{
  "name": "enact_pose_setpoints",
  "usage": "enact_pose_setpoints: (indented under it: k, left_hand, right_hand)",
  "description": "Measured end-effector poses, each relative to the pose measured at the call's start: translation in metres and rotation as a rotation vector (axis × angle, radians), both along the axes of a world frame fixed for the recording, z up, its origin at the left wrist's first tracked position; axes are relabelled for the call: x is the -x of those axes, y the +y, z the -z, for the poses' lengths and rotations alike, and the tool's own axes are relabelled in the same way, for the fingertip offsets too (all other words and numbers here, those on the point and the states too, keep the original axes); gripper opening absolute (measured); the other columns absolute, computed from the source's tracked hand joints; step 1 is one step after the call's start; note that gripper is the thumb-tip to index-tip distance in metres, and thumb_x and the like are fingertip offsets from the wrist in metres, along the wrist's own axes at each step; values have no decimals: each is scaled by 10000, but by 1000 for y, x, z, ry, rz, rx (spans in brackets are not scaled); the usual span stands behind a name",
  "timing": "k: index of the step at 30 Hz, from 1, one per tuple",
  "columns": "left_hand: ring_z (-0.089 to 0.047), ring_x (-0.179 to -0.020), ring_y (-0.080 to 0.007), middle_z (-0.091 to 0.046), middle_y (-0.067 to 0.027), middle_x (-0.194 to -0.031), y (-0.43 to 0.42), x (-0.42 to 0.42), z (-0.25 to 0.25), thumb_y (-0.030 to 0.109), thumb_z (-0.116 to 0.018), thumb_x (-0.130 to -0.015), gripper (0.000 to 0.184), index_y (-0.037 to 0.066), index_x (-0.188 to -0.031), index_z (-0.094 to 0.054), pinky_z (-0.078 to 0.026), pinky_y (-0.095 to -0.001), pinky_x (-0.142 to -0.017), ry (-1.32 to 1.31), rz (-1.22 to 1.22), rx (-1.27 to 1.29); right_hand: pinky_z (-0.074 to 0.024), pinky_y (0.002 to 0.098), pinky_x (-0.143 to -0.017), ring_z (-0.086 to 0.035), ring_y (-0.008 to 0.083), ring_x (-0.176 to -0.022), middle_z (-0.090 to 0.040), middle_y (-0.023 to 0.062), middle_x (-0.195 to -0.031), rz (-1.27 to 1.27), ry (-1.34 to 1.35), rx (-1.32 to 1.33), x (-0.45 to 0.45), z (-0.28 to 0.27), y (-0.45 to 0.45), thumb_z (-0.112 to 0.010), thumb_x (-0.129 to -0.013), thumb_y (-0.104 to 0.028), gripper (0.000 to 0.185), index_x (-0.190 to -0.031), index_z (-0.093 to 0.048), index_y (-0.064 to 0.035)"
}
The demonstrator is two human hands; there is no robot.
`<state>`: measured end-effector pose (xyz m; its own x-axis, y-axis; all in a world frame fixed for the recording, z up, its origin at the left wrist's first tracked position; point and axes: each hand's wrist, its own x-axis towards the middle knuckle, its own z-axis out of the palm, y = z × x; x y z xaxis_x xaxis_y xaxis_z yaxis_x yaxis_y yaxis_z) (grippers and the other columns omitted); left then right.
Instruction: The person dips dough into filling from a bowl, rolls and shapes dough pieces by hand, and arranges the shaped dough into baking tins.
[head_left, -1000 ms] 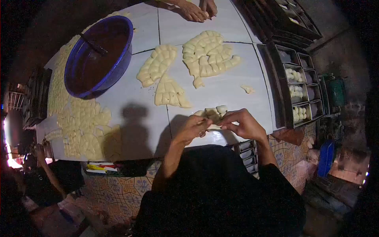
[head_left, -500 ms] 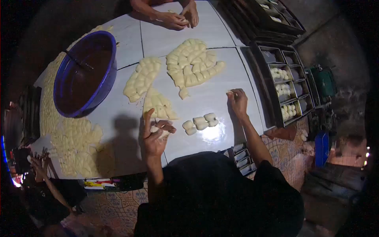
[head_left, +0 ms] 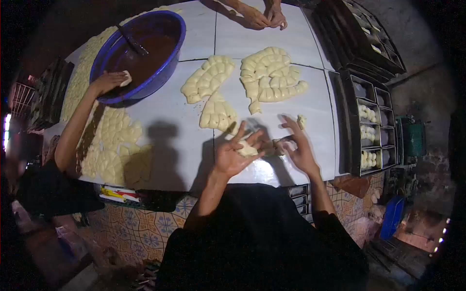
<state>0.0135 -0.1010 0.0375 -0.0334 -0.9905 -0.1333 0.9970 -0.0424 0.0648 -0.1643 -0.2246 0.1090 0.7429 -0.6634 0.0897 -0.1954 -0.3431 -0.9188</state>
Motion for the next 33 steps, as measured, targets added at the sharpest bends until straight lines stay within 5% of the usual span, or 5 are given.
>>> enact_pose_setpoints:
  k: [5, 13, 22, 25, 33]
  left_hand:
    - [-438, -1238, -261, -408, -139, -1402, -4, 14, -5, 126, -445, -855, 644, 251, -1467, -288, -378, -400, -1008, 8, -183, 20]
    - [-510, -1166, -223, -557, -144, -1236, 11, 12, -34, 178, -669, -869, 383, -11, -1195, -604, -408, -323, -964, -1638, -698, -175]
    - [-610, -698, -84, -694, -67, -776, 11, 10, -39, 75, -740, -772, 119, -26, -827, -710, -476, -227, -638, -1428, -625, -549]
    - [-608, -805, -107, -660, -40, -933, 10, 8, -27, 195, -706, -831, 329, 10, -1095, -642, -471, -212, -734, -162, -386, -276]
    - [-471, -1215, -345, -451, -291, -1322, -32, -129, -72, 807, -363, -740, 1103, -125, -1329, -365, -382, -435, -1021, -350, -450, 325]
  right_hand:
    - [-464, 360, -866, -562, 252, -1039, -569, 135, -1143, -139, -106, 38, -42, 13, 34, -655, -805, -27, 315, -1118, -627, -25]
    - [-515, 279, -633, -564, 127, -774, -575, 75, -932, 158, -216, -474, -63, 8, 42, -642, -898, -165, 502, -1306, -433, 36]
    - [-456, 386, -848, -515, 242, -1012, -428, 150, -1198, -5, -121, -29, -84, -5, 29, -540, -921, -233, 304, -1123, -640, -28]
    - [-338, 358, -1024, -384, 290, -1233, -442, 131, -1271, -225, -263, -125, -95, 18, 39, -641, -828, -364, 413, -1088, -641, -43]
    - [-383, 457, -950, -368, 252, -1205, -240, 104, -1459, -328, -240, -662, -110, 43, 7, -557, -549, -884, 1316, -1514, -8, -178]
